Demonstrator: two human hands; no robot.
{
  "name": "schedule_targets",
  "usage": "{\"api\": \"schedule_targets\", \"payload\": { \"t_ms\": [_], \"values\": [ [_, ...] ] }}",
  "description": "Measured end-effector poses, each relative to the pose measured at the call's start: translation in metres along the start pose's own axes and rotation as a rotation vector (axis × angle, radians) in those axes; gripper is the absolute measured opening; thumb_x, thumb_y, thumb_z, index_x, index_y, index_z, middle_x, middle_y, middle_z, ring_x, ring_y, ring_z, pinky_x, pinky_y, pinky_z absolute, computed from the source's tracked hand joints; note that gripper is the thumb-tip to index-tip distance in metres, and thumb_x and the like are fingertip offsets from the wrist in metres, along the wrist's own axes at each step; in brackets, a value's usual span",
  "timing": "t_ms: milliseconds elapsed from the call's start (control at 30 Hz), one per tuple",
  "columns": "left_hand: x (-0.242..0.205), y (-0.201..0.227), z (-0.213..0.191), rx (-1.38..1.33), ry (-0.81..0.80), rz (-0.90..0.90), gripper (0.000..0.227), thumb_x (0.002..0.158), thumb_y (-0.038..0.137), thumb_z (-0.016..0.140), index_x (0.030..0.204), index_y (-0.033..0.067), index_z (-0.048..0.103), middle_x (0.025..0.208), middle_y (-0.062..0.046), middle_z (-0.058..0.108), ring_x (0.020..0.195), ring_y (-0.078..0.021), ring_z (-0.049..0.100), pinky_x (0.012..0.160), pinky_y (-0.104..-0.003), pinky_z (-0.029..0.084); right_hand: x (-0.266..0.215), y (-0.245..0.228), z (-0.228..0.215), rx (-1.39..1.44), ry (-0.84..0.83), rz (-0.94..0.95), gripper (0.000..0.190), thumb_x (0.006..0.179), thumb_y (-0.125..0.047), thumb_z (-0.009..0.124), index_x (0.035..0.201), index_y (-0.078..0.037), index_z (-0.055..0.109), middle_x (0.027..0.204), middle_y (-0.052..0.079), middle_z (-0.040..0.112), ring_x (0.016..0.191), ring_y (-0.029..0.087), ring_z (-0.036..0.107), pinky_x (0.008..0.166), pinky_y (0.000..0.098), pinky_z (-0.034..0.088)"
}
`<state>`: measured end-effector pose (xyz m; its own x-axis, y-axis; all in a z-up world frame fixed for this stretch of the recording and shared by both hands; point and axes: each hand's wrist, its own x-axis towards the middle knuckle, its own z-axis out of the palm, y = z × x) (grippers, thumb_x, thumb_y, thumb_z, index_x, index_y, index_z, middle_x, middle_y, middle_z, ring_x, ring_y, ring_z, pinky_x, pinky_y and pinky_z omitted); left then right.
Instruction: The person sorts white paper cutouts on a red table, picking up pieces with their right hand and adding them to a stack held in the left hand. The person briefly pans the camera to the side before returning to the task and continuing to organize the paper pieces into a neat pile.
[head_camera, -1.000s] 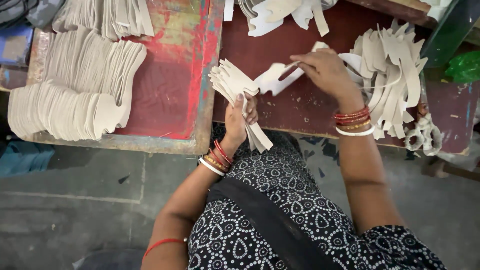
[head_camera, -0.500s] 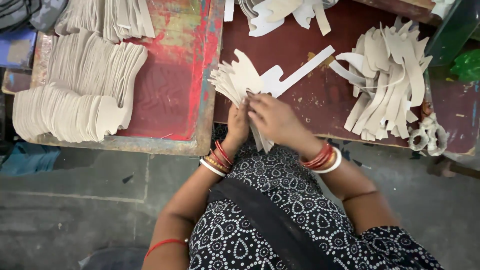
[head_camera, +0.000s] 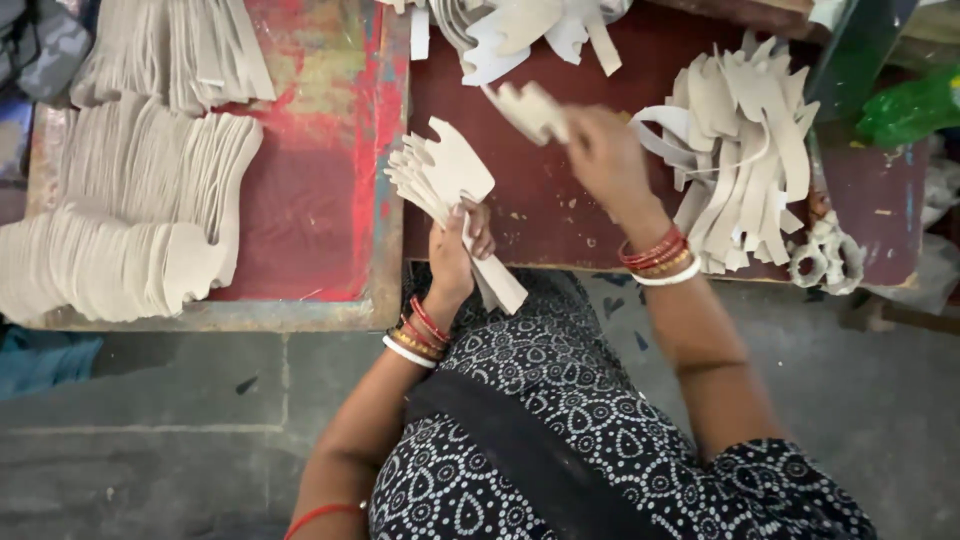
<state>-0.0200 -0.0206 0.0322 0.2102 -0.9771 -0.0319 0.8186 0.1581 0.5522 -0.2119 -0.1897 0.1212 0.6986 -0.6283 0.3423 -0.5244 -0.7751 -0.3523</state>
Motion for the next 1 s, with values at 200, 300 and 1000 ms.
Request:
{"api": "schedule_targets", "payload": {
  "t_ms": [200, 300, 1000],
  "values": [
    [-0.002, 0.001, -0.001, 0.028, -0.004, -0.047, 0.021, 0.112, 0.029, 0.048, 0.109, 0.008, 0.05, 0.081, -0.002, 0.043, 0.057, -0.0101, 0.039, 0.053, -0.026, 0.037, -0.06, 0.094, -0.068, 0.098, 0.632, 0.434, 0.018, 0.111, 0.003, 0.07, 0.125, -0.007, 0.075, 0.102, 0.005, 0.073, 0.082, 0.011, 0.067, 0.069, 0.0239, 0.052],
    [-0.001, 0.003, 0.001, 0.002, 0.016, -0.044, 0.022, 0.111, 0.03, 0.048, 0.111, 0.0085, 0.049, 0.081, -0.003, 0.043, 0.058, -0.0099, 0.039, 0.053, -0.026, 0.037, -0.077, 0.104, -0.109, 0.298, 0.607, 0.771, 0.023, 0.108, -0.003, 0.065, 0.123, -0.009, 0.081, 0.099, 0.003, 0.074, 0.076, 0.015, 0.058, 0.066, 0.0297, 0.042],
    [-0.002, -0.006, -0.016, -0.028, -0.035, -0.132, 0.024, 0.113, 0.028, 0.047, 0.116, 0.0045, 0.051, 0.08, -0.003, 0.046, 0.059, -0.0112, 0.042, 0.054, -0.027, 0.038, 0.151, 0.066, 0.075, -0.267, -0.019, -0.217, 0.039, 0.088, 0.005, 0.062, 0.118, -0.015, 0.077, 0.116, 0.015, 0.07, 0.1, 0.032, 0.067, 0.084, 0.0428, 0.056]
  ]
}}
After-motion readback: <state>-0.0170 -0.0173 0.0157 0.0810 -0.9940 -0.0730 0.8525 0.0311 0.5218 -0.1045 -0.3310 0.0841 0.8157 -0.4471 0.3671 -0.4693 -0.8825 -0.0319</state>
